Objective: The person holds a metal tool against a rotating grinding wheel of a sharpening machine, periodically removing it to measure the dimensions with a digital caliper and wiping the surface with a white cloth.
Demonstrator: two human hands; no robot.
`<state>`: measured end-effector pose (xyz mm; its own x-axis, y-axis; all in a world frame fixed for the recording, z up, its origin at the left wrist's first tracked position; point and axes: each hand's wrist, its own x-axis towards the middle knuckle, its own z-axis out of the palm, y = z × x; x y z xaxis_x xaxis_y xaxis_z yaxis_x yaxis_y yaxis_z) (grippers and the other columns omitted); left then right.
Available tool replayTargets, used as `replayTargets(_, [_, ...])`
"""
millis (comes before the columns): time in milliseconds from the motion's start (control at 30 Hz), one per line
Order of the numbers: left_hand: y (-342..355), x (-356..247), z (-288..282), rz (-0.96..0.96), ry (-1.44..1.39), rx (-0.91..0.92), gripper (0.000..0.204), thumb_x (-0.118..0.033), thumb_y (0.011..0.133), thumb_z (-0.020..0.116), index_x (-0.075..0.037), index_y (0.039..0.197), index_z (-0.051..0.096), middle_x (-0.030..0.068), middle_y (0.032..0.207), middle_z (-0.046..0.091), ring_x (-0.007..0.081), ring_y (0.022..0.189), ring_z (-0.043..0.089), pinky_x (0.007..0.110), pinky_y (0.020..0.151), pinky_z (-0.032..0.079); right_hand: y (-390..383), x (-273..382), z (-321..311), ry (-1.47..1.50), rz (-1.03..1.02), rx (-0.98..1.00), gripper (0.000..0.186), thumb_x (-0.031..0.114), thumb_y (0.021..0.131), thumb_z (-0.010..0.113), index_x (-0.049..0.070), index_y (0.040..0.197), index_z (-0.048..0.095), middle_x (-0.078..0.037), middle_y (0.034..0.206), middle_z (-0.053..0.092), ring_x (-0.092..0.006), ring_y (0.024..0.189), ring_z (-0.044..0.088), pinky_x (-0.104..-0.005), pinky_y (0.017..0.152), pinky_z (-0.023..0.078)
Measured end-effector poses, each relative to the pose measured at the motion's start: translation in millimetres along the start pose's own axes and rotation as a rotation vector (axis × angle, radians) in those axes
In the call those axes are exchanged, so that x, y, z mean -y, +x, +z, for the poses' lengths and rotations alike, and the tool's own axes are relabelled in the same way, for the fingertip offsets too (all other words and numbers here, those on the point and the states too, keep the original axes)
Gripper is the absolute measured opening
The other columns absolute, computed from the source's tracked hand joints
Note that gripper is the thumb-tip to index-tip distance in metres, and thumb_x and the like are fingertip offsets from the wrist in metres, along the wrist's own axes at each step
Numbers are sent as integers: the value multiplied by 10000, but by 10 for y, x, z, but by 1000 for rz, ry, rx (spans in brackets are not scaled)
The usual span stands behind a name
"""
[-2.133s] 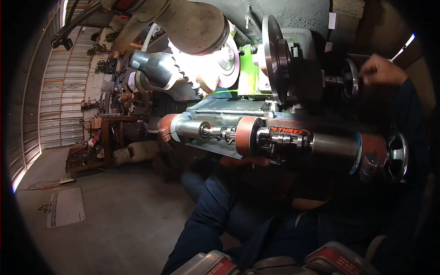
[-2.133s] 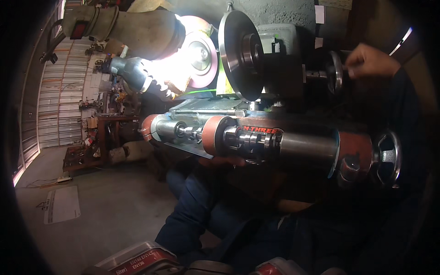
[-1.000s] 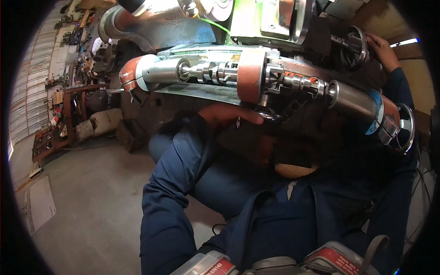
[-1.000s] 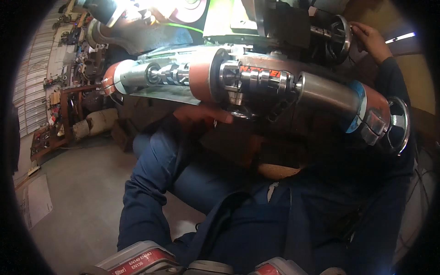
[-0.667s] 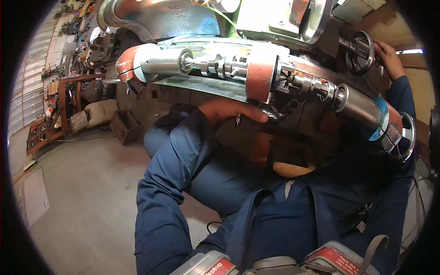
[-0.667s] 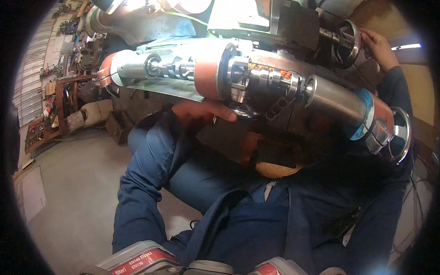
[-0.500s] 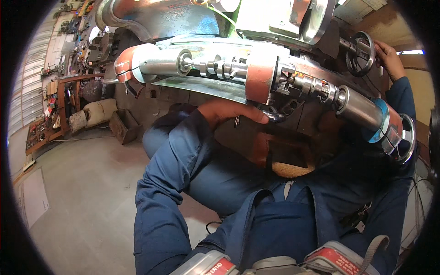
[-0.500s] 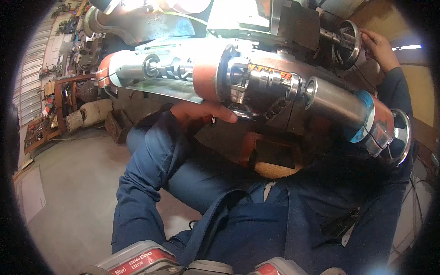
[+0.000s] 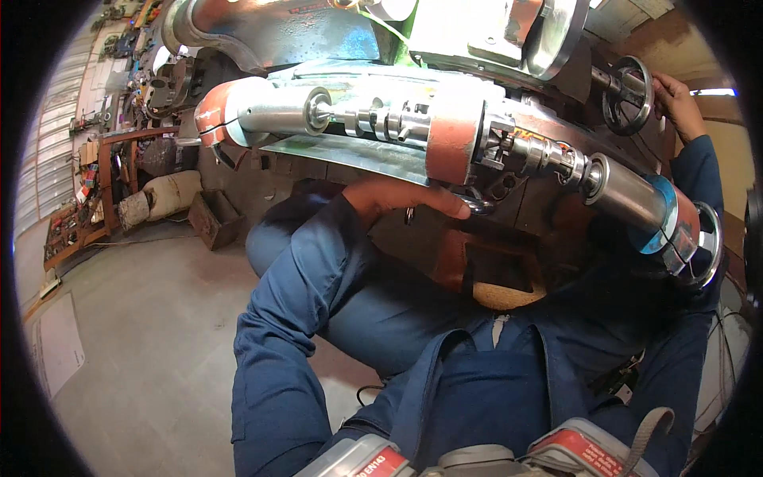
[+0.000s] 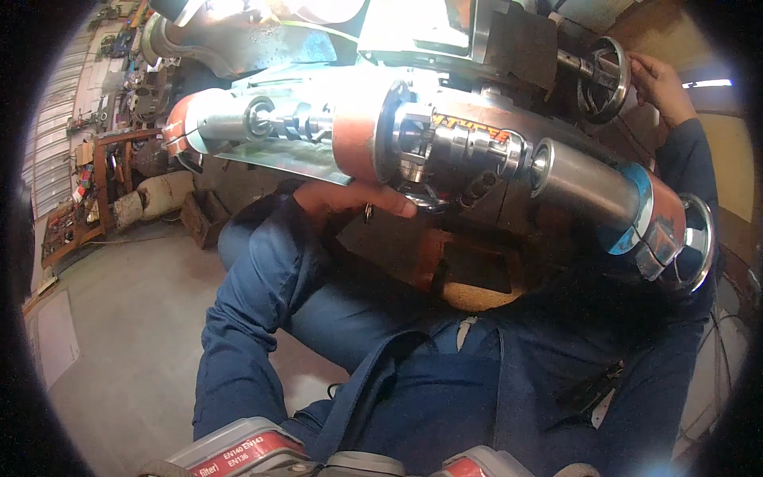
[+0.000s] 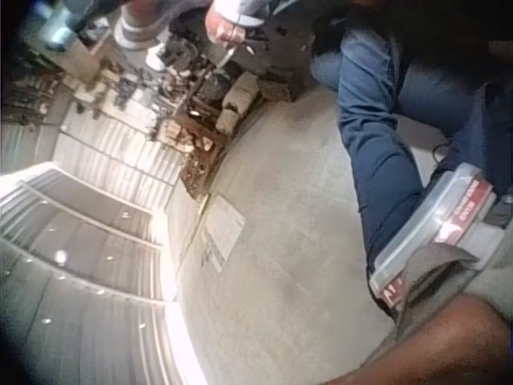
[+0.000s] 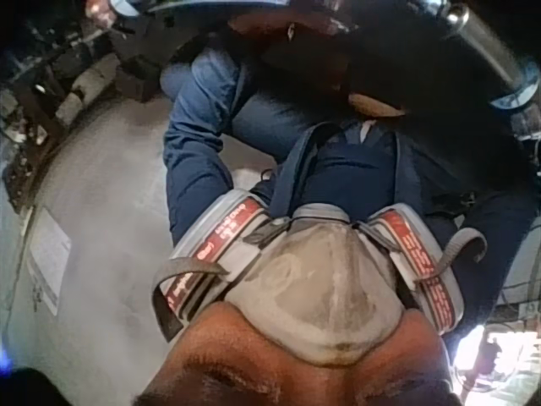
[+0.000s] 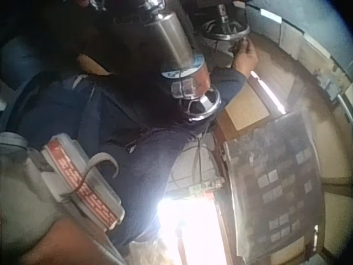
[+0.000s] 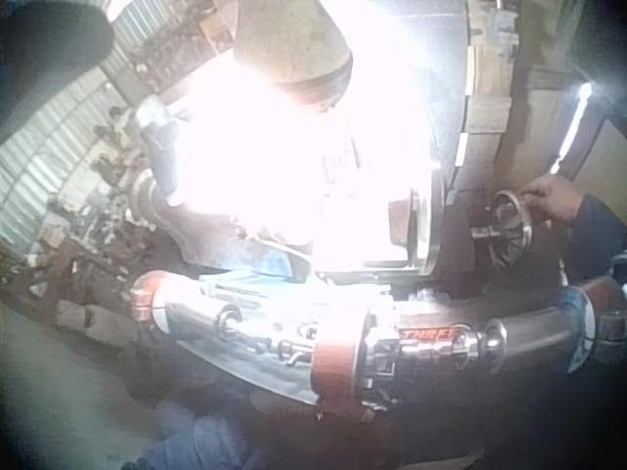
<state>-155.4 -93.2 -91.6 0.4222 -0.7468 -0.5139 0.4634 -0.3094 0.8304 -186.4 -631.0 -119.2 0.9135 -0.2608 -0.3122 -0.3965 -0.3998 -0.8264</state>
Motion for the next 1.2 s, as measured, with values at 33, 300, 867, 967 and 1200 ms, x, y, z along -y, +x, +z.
replayTargets(33, [11,50,-30,2,47,-13,623,-180,636,906,-61,1194,656,72,1157,674,217,1104,598,340,951,471,-3,15,34,-19,3,-21,368,256,1011,554,-5,1268,587,28,737,559,-75,547,488,-234,497,401])
replayTargets(300, [65,83,-32,-7,73,17,643,-221,633,914,-56,1194,649,80,1164,662,217,1095,597,332,936,478,-23,-1,-29,-85,-14,-22,358,256,1011,555,5,1263,600,26,760,579,-63,551,487,-225,498,395])
replayTargets(867, [80,92,-75,23,155,53,614,-231,656,898,-56,1194,659,80,1164,668,217,1100,594,337,954,463,-241,294,-111,34,16,13,370,401,977,584,37,964,649,28,603,497,-74,500,468,-242,458,382])
replayTargets(967, [-26,-13,-38,14,105,29,607,-238,664,893,-62,1196,660,78,1160,671,206,1090,600,328,948,466,-454,355,-116,-59,17,327,355,383,973,588,39,943,670,-8,584,573,-84,472,527,-221,412,366])
replayTargets(1200, [84,139,-115,-26,118,120,615,-257,698,870,-75,1239,642,75,1207,659,201,1150,580,328,984,445,-308,-77,400,-635,-14,354,379,340,952,601,19,1144,662,-97,919,712,-222,830,679,-337,741,526])
